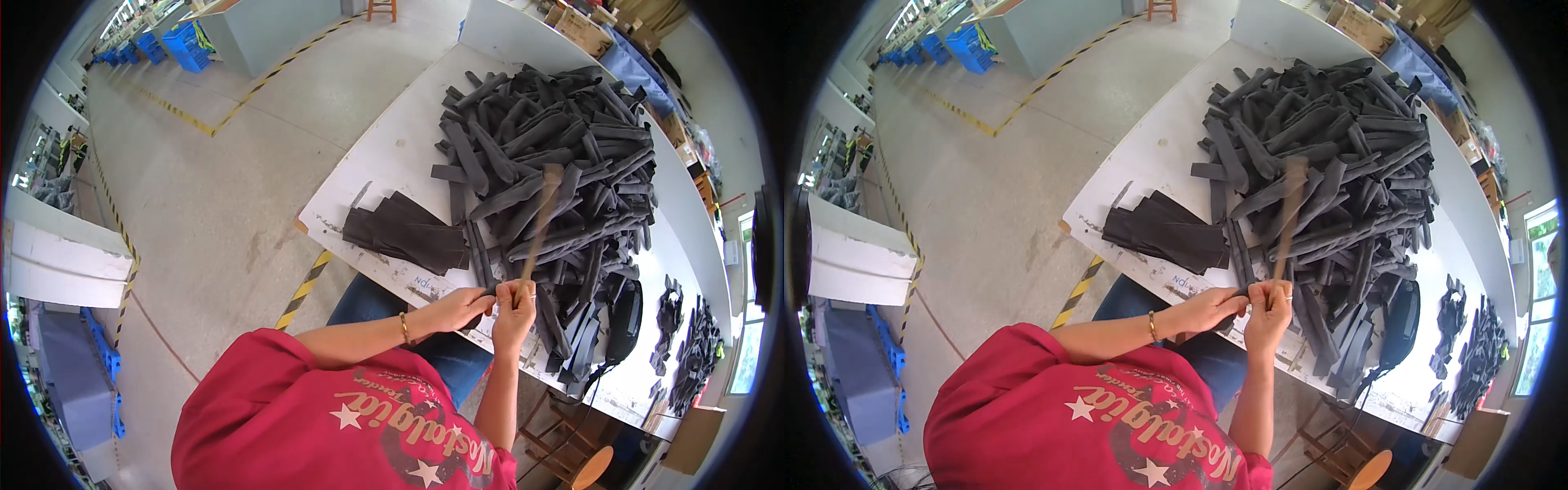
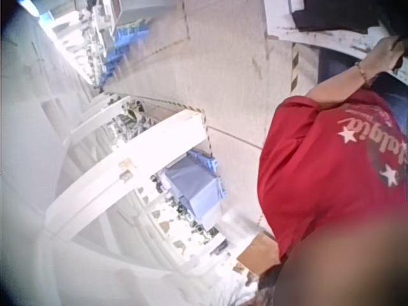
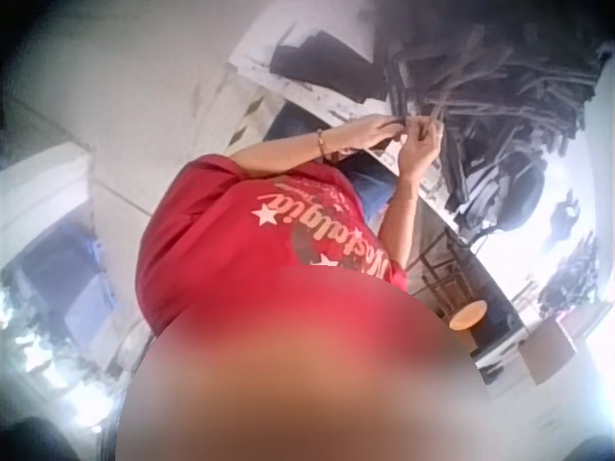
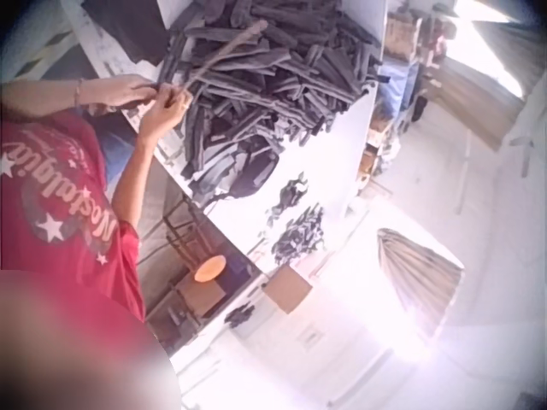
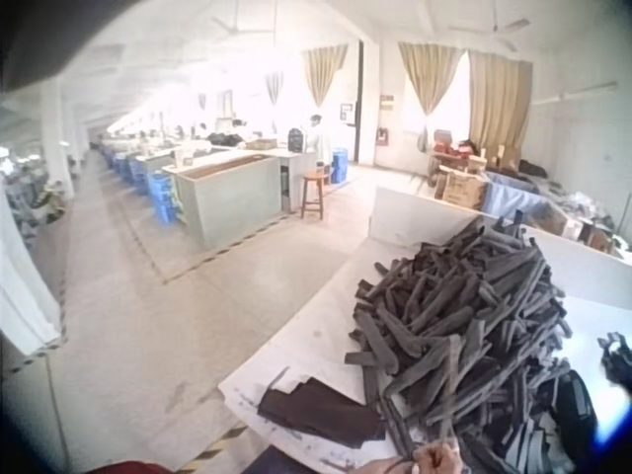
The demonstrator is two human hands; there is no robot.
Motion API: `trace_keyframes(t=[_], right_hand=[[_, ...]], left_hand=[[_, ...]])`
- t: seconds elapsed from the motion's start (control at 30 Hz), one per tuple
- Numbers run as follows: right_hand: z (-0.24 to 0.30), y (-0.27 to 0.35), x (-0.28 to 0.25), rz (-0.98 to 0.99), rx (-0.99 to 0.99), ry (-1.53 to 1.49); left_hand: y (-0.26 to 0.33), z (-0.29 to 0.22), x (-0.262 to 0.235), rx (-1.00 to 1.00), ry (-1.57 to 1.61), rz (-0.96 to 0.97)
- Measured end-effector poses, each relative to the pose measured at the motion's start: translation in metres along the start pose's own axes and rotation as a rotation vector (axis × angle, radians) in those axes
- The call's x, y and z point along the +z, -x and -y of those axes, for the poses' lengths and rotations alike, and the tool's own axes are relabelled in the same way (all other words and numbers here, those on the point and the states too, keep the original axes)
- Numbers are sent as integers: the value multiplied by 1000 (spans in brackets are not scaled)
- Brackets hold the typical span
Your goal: Using a wooden stick to separate and sort black rubber strips on a workbench in a factory setting.
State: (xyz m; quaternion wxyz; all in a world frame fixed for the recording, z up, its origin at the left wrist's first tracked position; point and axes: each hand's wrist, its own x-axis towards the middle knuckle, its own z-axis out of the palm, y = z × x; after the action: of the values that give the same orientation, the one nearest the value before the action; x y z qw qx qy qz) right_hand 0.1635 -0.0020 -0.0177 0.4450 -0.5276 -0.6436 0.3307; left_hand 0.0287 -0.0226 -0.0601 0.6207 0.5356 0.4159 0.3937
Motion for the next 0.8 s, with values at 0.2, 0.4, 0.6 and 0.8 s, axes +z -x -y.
trace_keyframes(t=[0.2, 0.4, 0.6, 0.8], right_hand=[[25, -33, -2, -369, 74, -301], [17, -57, -40, -131, 242, -641], [17, -25, -15, 205, 255, -792], [33, -13, 7, 89, 148, -672]], left_hand=[[48, -15, 29, -165, 177, 79], [77, -13, -1, -70, 3, -37], [10, -72, -27, 270, 283, -245], [7, -61, -24, 142, 253, -267]])
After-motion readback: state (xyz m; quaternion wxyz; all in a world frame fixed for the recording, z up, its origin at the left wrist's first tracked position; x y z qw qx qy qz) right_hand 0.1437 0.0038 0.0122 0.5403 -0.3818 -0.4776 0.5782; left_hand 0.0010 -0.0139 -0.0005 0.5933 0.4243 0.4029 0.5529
